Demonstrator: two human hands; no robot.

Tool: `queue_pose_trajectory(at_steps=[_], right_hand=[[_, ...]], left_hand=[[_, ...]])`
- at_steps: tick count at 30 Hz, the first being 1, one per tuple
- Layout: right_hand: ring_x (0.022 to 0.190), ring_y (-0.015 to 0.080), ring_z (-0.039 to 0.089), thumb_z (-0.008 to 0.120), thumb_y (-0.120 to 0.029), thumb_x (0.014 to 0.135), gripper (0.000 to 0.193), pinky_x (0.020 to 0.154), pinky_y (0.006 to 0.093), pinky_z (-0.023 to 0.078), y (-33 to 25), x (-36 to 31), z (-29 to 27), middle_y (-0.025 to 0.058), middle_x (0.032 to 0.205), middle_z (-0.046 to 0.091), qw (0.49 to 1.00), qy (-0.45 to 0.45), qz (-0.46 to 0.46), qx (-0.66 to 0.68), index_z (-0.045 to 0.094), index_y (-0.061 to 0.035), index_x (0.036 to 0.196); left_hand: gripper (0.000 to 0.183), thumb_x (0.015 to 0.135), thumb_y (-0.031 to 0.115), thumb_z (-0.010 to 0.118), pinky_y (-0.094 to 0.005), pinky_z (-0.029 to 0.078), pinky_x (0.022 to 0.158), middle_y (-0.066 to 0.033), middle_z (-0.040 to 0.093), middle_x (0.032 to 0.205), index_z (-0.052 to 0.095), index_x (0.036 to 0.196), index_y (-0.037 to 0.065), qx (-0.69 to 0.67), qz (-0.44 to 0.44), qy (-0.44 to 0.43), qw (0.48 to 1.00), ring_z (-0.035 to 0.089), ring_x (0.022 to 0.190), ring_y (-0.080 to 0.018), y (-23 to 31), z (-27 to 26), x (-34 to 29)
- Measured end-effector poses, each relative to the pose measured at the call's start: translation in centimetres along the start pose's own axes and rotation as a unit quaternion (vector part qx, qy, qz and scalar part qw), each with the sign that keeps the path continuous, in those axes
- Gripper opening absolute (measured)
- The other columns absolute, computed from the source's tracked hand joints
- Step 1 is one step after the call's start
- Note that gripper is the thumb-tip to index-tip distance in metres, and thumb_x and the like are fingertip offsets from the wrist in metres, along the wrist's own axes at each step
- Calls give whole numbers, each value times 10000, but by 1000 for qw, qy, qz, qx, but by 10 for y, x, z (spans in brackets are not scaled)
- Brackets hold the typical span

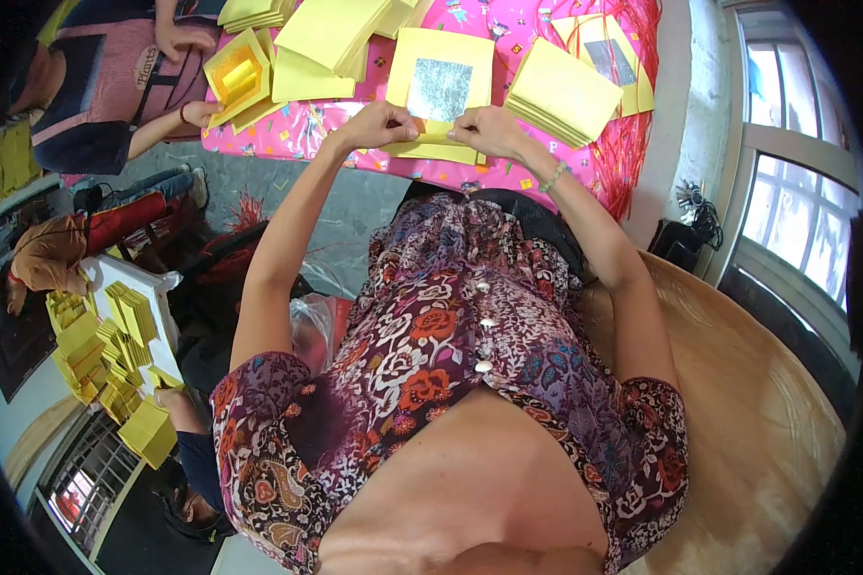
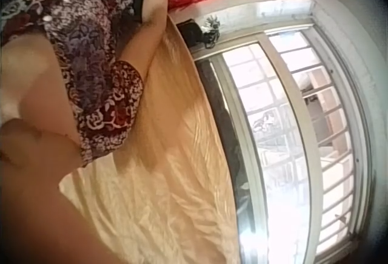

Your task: Folding and applying foil to stacks of yellow joss paper at a manual workstation.

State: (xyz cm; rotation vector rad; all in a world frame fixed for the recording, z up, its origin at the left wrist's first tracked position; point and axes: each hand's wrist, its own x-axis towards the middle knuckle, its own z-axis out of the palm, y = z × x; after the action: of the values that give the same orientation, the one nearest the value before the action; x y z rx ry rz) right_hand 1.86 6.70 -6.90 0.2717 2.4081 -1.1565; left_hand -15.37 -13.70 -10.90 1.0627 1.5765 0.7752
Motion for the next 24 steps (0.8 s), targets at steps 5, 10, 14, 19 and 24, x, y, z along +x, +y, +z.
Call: queue_pose_trajectory(at_steps=[5, 10, 14, 19, 24], right_hand=[[642, 240, 616, 604, -415, 881, 344, 607, 373, 479, 4, -1, 2, 101, 742, 654, 1000, 7, -9, -8, 711, -88, 906], [654, 244, 614, 587, -426, 891, 361, 609, 379, 477, 3, -2, 3, 106, 744, 645, 1000, 12, -13, -11, 704, -84, 900], [639, 249, 604, 589, -440, 888, 386, 599, 387, 472, -9, -5, -3, 99, 711, 628, 1000, -2, -8, -23, 685, -68, 852], [745, 283, 597, 684, -380, 819, 332, 655, 388, 486, -4, -18, 6, 98, 846, 565, 984, 88, -142, -55, 616, -64, 893], [821, 293, 570, 653, -166, 810, 172, 722, 407, 467, -5, -21, 13, 113, 888, 537, 948, 183, -231, -123, 570, -44, 899]], left_hand=[[181, 853, 213, 703, -299, 496, 682, -47, 694, 799, 719, 898, 38, -12, 3, 3, 1000, 620, 726, -120, 5, 1, -1], [139, 873, 162, 688, -281, 480, 701, -14, 675, 814, 699, 903, 27, 2, -16, -9, 1000, 584, 761, -84, 10, 0, -2], [137, 871, 161, 686, -283, 485, 701, -17, 678, 807, 695, 901, 28, 13, -14, 0, 1000, 589, 751, -85, 7, 3, -3], [173, 858, 216, 692, -301, 500, 687, -54, 705, 806, 717, 936, 64, 33, -17, 2, 999, 635, 729, -127, 8, 1, 1], [156, 858, 198, 689, -296, 504, 692, -59, 700, 799, 704, 920, 55, 5, -12, 17, 1000, 641, 735, -131, 6, 1, -4]])
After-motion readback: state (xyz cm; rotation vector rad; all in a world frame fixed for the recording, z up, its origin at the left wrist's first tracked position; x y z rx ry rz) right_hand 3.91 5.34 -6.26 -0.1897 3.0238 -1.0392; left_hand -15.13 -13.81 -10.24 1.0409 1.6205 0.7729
